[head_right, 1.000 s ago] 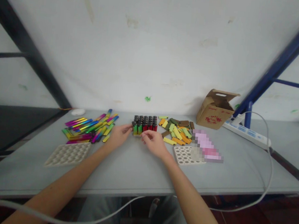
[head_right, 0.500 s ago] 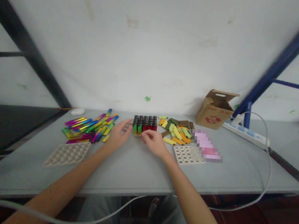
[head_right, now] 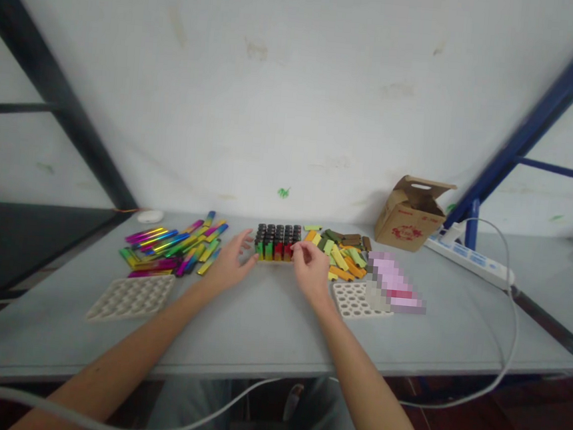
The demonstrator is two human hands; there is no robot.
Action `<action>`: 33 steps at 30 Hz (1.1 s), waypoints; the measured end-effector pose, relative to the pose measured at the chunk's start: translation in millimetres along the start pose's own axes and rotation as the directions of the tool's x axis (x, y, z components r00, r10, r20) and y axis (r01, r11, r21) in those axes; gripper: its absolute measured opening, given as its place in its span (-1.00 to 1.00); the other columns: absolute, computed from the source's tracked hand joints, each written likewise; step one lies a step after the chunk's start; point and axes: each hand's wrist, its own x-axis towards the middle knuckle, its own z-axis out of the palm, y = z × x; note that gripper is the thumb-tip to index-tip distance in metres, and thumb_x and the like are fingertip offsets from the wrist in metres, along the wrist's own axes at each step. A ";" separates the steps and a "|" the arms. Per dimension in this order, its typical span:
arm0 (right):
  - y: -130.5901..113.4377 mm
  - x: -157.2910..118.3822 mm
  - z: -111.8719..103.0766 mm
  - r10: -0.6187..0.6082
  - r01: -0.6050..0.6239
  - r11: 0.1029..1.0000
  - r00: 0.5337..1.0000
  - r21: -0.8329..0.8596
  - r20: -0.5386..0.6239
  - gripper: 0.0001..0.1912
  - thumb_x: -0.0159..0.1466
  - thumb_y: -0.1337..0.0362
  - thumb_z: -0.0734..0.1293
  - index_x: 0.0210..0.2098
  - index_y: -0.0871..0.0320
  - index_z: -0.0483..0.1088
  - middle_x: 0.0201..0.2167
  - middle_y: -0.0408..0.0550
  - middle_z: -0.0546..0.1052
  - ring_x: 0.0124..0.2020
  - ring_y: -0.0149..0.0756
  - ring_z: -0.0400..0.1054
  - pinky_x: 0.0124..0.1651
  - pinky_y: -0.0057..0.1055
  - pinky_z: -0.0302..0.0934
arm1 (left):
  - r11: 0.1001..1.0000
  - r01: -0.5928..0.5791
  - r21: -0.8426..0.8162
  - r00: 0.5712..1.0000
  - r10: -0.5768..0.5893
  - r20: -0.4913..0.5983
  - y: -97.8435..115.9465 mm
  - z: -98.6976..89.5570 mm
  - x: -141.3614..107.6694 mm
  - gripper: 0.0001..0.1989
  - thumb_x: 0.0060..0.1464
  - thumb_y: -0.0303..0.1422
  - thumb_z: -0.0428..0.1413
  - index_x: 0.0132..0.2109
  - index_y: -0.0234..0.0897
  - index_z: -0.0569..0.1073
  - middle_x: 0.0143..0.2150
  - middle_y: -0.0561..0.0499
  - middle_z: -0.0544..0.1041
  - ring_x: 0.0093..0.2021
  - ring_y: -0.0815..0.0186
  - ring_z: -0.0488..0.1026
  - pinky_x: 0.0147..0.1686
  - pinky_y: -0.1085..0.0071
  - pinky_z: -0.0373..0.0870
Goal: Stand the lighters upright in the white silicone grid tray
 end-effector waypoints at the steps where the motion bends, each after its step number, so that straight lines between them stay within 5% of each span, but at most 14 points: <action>1: 1.1 0.9 -0.9 0.002 -0.003 0.999 0.999 -0.037 -0.037 -0.73 0.25 0.12 0.19 -0.40 0.16 0.39 -0.58 -0.09 0.41 -0.53 -0.30 0.28 -0.40 -0.37 0.19 | 1.000 -0.005 0.015 1.000 0.004 0.021 -2.3 1.4 -0.6 -0.38 0.11 -0.31 0.09 0.28 -0.32 0.14 0.06 -0.20 0.43 -0.03 0.17 0.43 0.03 0.16 0.38; 6: 13.2 7.2 -3.0 -0.036 -0.004 0.961 0.989 -0.275 -0.141 -0.65 0.20 0.24 0.19 -0.06 0.23 0.35 -0.25 0.08 0.51 -0.26 -0.17 0.36 -0.14 -0.25 0.25 | 0.992 -0.051 0.114 0.994 0.040 0.099 -10.0 5.4 -3.0 -0.58 0.09 -0.26 0.12 0.08 -0.33 0.39 0.01 -0.23 0.49 0.07 0.02 0.40 0.12 0.06 0.31; 12: 22.3 5.0 -3.8 -0.025 0.139 0.748 0.983 -0.649 0.181 -0.68 0.17 0.28 0.23 -0.11 0.26 0.41 -0.12 0.19 0.52 0.02 0.00 0.29 0.13 -0.13 0.10 | 0.979 -0.086 0.185 0.985 0.056 0.164 -12.5 4.5 -2.8 -0.70 0.10 -0.27 0.13 -0.06 -0.35 0.51 -0.01 -0.25 0.51 0.03 0.01 0.43 0.11 0.08 0.32; 26: 33.4 6.5 -0.6 0.025 0.195 0.658 0.960 -0.727 0.279 -0.66 0.25 0.30 0.23 -0.01 0.29 0.37 0.10 0.28 0.43 0.21 -0.03 0.23 0.30 -0.11 -0.06 | 0.988 -0.081 0.131 0.984 0.059 0.165 -10.5 2.5 -0.4 -0.82 0.12 -0.35 0.10 -0.19 -0.28 0.57 -0.11 -0.17 0.57 -0.05 0.07 0.47 0.04 0.13 0.35; 33: 28.1 7.4 -3.2 0.022 0.210 0.673 0.953 -0.709 0.302 -0.71 0.25 0.31 0.25 -0.07 0.26 0.40 0.09 0.26 0.44 0.16 -0.04 0.28 0.25 -0.15 0.05 | 0.984 -0.112 0.141 0.979 0.084 0.186 -6.0 0.5 -0.8 -0.83 0.14 -0.38 0.07 -0.26 -0.29 0.57 -0.15 -0.17 0.58 -0.07 0.07 0.48 0.02 0.13 0.35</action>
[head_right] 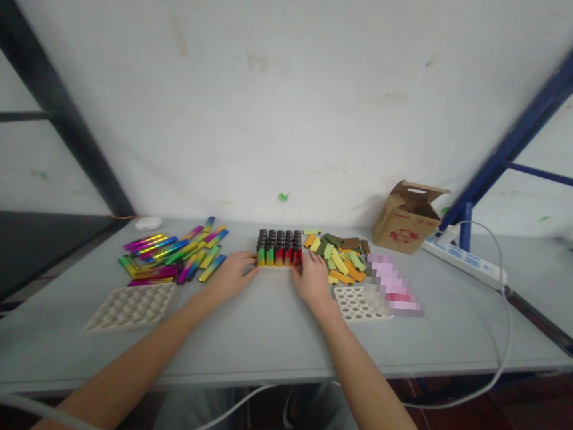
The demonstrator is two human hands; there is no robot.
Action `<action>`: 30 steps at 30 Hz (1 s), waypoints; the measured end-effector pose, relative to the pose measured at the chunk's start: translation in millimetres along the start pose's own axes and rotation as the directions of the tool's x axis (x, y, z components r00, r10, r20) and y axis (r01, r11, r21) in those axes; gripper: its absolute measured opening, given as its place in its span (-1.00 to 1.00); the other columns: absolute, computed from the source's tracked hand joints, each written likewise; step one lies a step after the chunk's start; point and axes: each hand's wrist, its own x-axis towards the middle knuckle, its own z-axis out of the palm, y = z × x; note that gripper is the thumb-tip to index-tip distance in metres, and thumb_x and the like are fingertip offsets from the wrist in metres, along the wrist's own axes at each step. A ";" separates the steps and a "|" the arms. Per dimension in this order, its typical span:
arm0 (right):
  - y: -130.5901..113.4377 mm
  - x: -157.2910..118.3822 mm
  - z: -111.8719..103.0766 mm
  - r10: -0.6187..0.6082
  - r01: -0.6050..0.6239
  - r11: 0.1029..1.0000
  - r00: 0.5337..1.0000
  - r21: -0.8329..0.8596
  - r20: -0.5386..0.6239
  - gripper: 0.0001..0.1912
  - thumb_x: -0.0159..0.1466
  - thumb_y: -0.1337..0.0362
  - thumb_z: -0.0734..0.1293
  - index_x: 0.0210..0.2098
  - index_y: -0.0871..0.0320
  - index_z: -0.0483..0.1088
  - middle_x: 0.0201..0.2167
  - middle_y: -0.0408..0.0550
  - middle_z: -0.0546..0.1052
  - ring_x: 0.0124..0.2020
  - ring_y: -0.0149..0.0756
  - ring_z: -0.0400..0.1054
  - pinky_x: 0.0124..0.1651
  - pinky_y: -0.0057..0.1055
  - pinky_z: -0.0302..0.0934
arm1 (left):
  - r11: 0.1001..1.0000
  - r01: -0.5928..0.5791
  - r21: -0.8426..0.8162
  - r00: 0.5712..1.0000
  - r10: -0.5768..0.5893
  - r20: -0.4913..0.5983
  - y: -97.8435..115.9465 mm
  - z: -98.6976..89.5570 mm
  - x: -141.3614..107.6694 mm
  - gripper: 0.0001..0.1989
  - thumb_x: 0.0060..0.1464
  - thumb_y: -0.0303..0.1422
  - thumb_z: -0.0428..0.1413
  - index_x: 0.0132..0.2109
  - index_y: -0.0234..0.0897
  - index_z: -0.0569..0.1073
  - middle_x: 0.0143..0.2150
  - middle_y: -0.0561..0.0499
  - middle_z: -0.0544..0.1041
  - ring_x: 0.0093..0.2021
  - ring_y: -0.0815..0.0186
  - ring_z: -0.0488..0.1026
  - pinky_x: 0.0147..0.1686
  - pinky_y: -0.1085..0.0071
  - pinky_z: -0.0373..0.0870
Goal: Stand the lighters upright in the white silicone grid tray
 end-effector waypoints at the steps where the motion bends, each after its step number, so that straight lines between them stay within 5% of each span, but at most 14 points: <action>1: 0.0 0.1 -0.4 -0.007 0.007 1.000 1.000 -0.001 0.001 -0.72 0.25 0.31 0.25 -0.07 0.27 0.41 0.08 0.27 0.44 0.15 -0.04 0.29 0.25 -0.15 0.06 | 1.000 -0.008 0.012 1.000 0.008 0.006 1.4 -0.8 -0.3 -0.83 0.14 -0.38 0.07 -0.25 -0.29 0.57 -0.16 -0.17 0.58 -0.07 0.07 0.48 0.02 0.13 0.35; 17: -11.1 4.7 -1.0 0.068 -0.068 0.998 0.996 -0.009 0.061 -0.75 0.30 0.29 0.25 -0.07 0.27 0.38 -0.02 0.20 0.49 0.01 -0.09 0.39 0.04 -0.33 0.24 | 0.981 0.103 0.165 0.993 -0.111 0.039 5.9 -2.5 6.8 -0.75 0.21 -0.38 0.00 -0.19 -0.34 0.57 -0.17 -0.16 0.58 -0.06 0.13 0.46 0.04 0.23 0.34; 26: -17.1 36.3 7.7 0.175 -0.162 0.983 0.969 -0.089 0.173 -0.70 0.35 0.26 0.19 0.02 0.26 0.31 -0.11 0.22 0.53 -0.04 -0.06 0.43 -0.05 -0.26 0.26 | 0.936 0.240 0.256 0.966 -0.256 0.032 3.2 -0.8 29.4 -0.75 0.20 -0.40 0.01 -0.17 -0.36 0.58 0.04 -0.22 0.50 0.12 0.11 0.39 0.15 0.25 0.26; 30: -21.2 48.9 11.1 0.230 -0.213 0.970 0.960 -0.115 0.160 -0.69 0.35 0.26 0.17 0.01 0.28 0.32 -0.11 0.27 0.51 -0.06 -0.02 0.45 -0.09 -0.23 0.29 | 0.927 0.278 0.253 0.952 -0.301 0.054 -2.9 2.1 43.0 -0.73 0.22 -0.41 -0.02 -0.17 -0.34 0.58 -0.08 -0.20 0.56 -0.02 0.14 0.48 0.02 0.31 0.35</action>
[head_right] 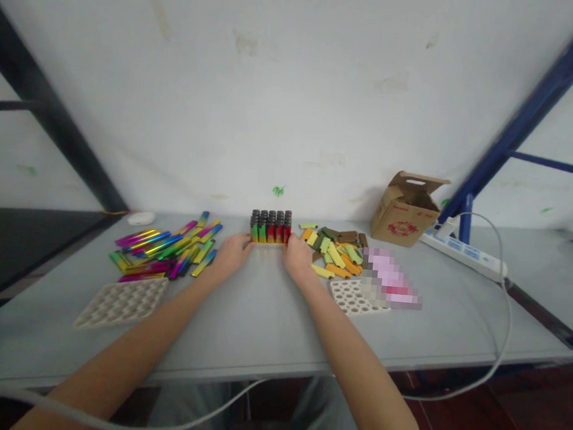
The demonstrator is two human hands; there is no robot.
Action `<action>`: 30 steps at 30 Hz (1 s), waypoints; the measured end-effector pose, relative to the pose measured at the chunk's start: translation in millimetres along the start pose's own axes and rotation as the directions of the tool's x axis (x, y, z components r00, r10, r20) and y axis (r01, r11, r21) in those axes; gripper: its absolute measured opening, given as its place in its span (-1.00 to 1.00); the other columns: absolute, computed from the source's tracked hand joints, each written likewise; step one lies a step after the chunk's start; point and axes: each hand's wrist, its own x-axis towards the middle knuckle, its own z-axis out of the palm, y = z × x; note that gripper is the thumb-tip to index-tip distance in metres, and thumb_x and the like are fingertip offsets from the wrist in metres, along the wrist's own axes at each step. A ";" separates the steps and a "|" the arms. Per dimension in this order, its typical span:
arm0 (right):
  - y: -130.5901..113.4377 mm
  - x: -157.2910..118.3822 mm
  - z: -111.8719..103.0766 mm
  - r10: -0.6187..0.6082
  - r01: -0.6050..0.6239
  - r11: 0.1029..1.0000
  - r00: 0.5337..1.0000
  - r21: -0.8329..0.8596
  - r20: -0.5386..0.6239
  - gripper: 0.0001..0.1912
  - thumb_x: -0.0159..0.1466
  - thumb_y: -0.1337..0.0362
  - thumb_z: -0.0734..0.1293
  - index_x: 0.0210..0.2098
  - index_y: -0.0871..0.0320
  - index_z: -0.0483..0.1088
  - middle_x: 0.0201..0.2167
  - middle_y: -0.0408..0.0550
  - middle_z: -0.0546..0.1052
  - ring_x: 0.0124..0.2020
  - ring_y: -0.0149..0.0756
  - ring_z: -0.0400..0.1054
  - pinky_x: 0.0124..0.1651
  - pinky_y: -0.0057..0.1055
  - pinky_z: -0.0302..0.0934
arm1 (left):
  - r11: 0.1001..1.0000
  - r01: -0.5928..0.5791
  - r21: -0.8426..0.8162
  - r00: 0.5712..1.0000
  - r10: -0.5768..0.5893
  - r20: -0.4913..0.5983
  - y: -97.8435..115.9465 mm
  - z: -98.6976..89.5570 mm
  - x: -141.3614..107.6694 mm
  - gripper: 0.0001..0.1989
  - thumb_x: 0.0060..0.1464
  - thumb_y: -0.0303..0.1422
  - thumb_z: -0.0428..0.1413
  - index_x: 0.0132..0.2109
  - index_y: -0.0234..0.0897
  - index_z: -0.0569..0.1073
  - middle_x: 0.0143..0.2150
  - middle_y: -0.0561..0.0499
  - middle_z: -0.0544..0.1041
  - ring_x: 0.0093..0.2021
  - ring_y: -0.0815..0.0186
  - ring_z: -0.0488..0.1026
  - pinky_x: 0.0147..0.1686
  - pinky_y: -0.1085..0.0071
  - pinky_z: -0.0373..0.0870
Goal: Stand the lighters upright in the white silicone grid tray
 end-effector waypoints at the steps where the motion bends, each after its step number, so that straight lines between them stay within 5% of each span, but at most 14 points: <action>1: -1.3 2.7 -0.2 0.004 -0.004 1.000 1.000 -0.010 0.002 -0.69 0.35 0.26 0.18 0.00 0.28 0.34 -0.11 0.28 0.51 -0.07 -0.01 0.45 -0.10 -0.22 0.30 | 1.000 0.009 0.000 1.000 -0.009 0.008 -0.8 0.0 3.3 -0.73 0.22 -0.40 -0.02 -0.17 -0.34 0.58 -0.11 -0.19 0.57 -0.06 0.15 0.50 -0.01 0.32 0.37; 5: -0.7 15.3 -1.2 -0.038 0.036 0.997 0.999 -0.073 -0.028 -0.69 0.31 0.24 0.22 -0.04 0.29 0.40 -0.13 0.30 0.52 -0.07 -0.02 0.45 0.01 -0.17 0.25 | 1.000 0.023 0.000 1.000 -0.023 0.020 -4.8 0.3 13.8 -0.74 0.22 -0.38 -0.01 -0.15 -0.33 0.58 -0.11 -0.19 0.59 -0.06 0.15 0.50 -0.04 0.35 0.36; 11: 9.3 38.5 2.9 -0.194 0.177 0.969 0.977 -0.171 -0.090 -0.67 0.29 0.21 0.25 -0.11 0.34 0.46 -0.09 0.28 0.54 0.04 -0.08 0.39 0.35 -0.12 -0.23 | 0.999 0.040 -0.001 0.999 -0.040 0.013 -9.1 7.2 25.4 -0.72 0.23 -0.37 -0.03 -0.13 -0.33 0.57 -0.11 -0.18 0.59 -0.07 0.16 0.51 -0.05 0.36 0.35; 25: 5.7 50.2 9.7 -0.133 0.117 0.984 0.984 -0.132 -0.117 -0.67 0.30 0.31 0.19 -0.06 0.40 0.41 -0.02 0.35 0.49 0.15 0.00 0.27 0.32 -0.08 -0.19 | 0.998 0.063 0.006 0.998 -0.062 -0.020 -8.2 15.0 41.4 -0.72 0.20 -0.38 -0.02 -0.14 -0.38 0.57 -0.13 -0.24 0.59 -0.06 0.11 0.51 -0.03 0.30 0.36; 28: -0.6 29.2 8.9 -0.065 0.060 0.998 0.973 -0.030 -0.223 -0.55 0.27 0.31 0.20 0.07 0.50 0.29 0.06 0.42 0.41 0.15 0.05 0.25 0.25 -0.13 -0.02 | 0.999 0.040 0.007 0.999 -0.040 -0.029 -7.7 10.9 36.3 -0.72 0.15 -0.41 0.02 -0.07 -0.45 0.53 -0.07 -0.29 0.56 0.03 0.07 0.46 0.06 0.25 0.33; 30: -6.5 8.2 11.0 -0.109 0.149 0.985 0.928 0.087 -0.355 -0.41 0.31 0.25 0.15 0.25 0.49 0.06 0.23 0.41 0.25 0.23 0.01 0.15 0.24 -0.15 0.03 | 1.000 0.005 0.002 0.999 -0.005 -0.036 -10.3 -1.2 29.7 -0.68 0.14 -0.40 0.04 0.01 -0.45 0.48 0.02 -0.28 0.52 0.11 0.09 0.41 0.13 0.25 0.28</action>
